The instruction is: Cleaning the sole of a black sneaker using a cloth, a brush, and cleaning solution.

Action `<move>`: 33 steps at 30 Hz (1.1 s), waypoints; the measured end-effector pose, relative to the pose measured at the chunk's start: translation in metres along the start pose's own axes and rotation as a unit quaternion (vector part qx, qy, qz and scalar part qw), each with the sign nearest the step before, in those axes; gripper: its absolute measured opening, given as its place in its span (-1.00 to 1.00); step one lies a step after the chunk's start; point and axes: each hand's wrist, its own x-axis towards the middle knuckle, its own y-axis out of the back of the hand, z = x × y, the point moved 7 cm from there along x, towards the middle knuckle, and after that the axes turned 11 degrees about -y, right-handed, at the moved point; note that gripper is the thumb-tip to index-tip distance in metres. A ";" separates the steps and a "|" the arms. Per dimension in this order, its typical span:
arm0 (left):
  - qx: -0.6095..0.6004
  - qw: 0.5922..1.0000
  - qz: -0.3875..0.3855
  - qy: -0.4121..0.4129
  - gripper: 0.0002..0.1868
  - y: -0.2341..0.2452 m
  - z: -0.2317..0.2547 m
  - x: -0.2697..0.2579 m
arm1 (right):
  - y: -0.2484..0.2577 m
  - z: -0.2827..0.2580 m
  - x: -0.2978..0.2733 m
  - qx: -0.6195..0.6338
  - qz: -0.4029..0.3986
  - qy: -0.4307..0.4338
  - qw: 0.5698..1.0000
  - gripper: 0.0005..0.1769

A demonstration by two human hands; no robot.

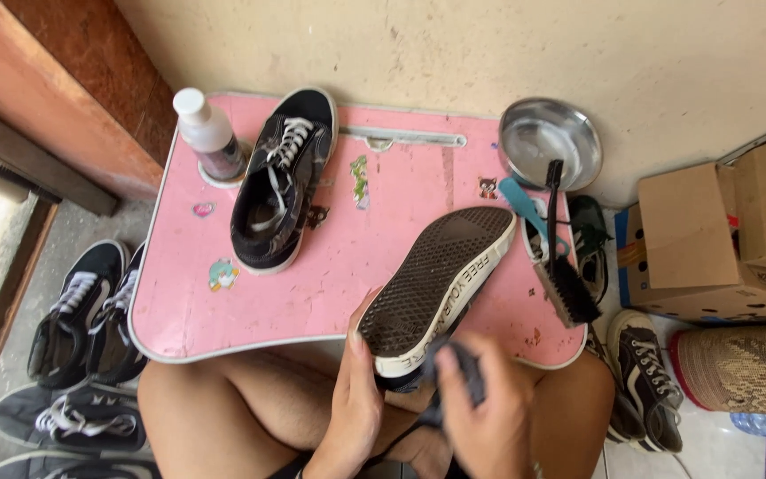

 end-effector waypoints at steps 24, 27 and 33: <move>0.057 0.989 -0.111 0.074 -0.24 0.010 0.036 0.015 | -0.002 0.032 0.047 0.046 -0.021 -0.086 0.995 -0.73; 0.007 0.971 -0.158 0.178 -0.20 0.018 0.030 0.018 | -0.024 0.093 0.018 0.199 -0.119 -0.203 0.951 -0.70; 0.013 0.958 -0.082 0.276 -0.17 0.034 0.029 0.018 | -0.098 0.209 -0.073 0.479 -0.258 -0.292 0.787 -0.67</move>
